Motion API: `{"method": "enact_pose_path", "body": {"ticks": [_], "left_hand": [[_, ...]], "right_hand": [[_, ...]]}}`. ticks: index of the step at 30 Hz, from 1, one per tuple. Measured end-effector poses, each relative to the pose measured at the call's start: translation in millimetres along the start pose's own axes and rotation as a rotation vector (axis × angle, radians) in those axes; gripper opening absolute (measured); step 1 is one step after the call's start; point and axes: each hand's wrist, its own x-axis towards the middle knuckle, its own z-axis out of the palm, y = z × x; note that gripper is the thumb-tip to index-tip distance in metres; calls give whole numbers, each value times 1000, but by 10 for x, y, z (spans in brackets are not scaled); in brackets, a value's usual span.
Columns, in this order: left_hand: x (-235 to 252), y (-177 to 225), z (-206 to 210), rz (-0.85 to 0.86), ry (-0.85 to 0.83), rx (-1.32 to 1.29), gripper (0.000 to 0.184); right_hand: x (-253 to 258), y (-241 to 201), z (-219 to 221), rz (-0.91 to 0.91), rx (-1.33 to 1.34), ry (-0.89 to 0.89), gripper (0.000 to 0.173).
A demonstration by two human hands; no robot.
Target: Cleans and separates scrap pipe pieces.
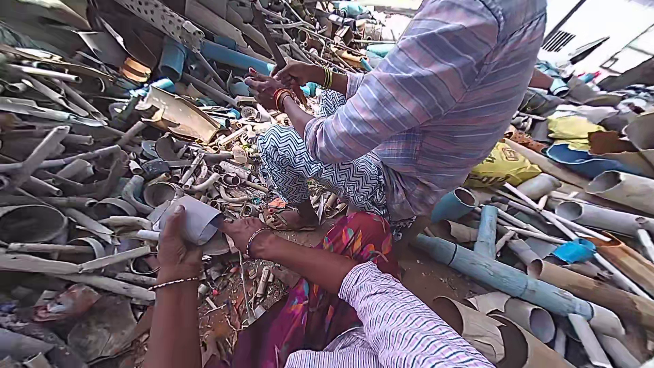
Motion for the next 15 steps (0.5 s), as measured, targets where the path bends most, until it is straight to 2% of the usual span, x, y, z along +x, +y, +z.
{"method": "enact_pose_path", "body": {"ticks": [1,3,5,6,8,10,13,15], "left_hand": [[-17,-24,7,-22,31,-1,16],[5,-49,-36,-66,68,-93,15],[58,-16,-134,-71,47,-184,16],[68,23,-190,-72,27,-205,17],[61,90,-232,-70,-2,-212,16],[34,61,-195,-69,9,-183,12],[88,-46,-251,-76,4,-281,14],[116,-34,-322,-49,6,-295,16]], "right_hand": [[5,-33,38,-6,35,-52,55],[49,-5,104,-130,244,-128,45],[85,110,134,-243,513,-125,48],[85,103,94,-211,440,-86,53],[74,-16,-2,-36,106,-46,65],[76,-88,59,43,-40,-83,63],[109,-25,104,-120,203,-197,57],[119,51,120,-187,282,-150,58]]}}
